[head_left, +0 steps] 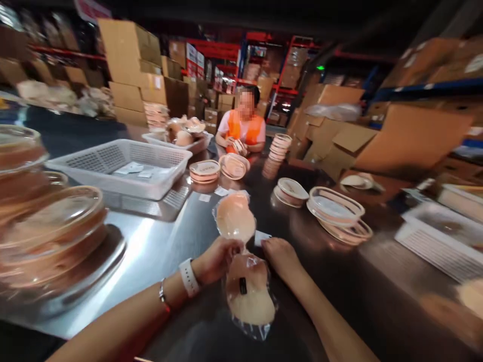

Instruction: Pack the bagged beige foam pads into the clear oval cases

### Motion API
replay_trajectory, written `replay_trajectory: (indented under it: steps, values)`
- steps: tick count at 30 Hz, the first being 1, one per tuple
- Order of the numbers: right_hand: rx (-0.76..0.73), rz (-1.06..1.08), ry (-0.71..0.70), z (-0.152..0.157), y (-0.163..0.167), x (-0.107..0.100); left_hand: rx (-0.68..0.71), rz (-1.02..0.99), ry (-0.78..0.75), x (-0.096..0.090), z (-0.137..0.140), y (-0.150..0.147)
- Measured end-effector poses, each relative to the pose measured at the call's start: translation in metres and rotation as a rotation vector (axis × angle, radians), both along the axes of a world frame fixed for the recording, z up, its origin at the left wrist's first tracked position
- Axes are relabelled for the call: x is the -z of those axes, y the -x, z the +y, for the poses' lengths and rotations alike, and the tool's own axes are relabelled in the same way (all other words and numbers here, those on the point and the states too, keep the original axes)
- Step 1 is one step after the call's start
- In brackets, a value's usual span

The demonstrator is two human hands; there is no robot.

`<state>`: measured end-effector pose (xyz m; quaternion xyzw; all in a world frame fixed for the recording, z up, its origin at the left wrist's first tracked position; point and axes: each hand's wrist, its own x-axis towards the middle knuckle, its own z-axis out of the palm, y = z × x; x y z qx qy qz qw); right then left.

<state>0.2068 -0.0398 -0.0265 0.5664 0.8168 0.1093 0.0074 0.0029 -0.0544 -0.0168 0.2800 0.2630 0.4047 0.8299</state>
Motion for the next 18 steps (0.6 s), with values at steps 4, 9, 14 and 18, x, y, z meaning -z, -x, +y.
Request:
replay_trajectory:
  steps: [4,9,14,18]
  values:
    - [0.073,0.001,0.014,-0.006,0.005,-0.001,0.033,-0.029,0.105,0.006,0.002,0.004]
    - [0.1,0.113,-0.062,-0.006,-0.002,0.005,-0.033,-0.068,0.23,-0.008,-0.002,0.005]
    - [-0.085,0.929,-0.409,-0.013,-0.009,0.0,-0.031,-0.039,0.289,-0.017,-0.003,0.003]
    - [-0.308,1.295,0.038,-0.032,-0.003,-0.013,-0.064,-0.026,0.243,-0.012,0.0,0.004]
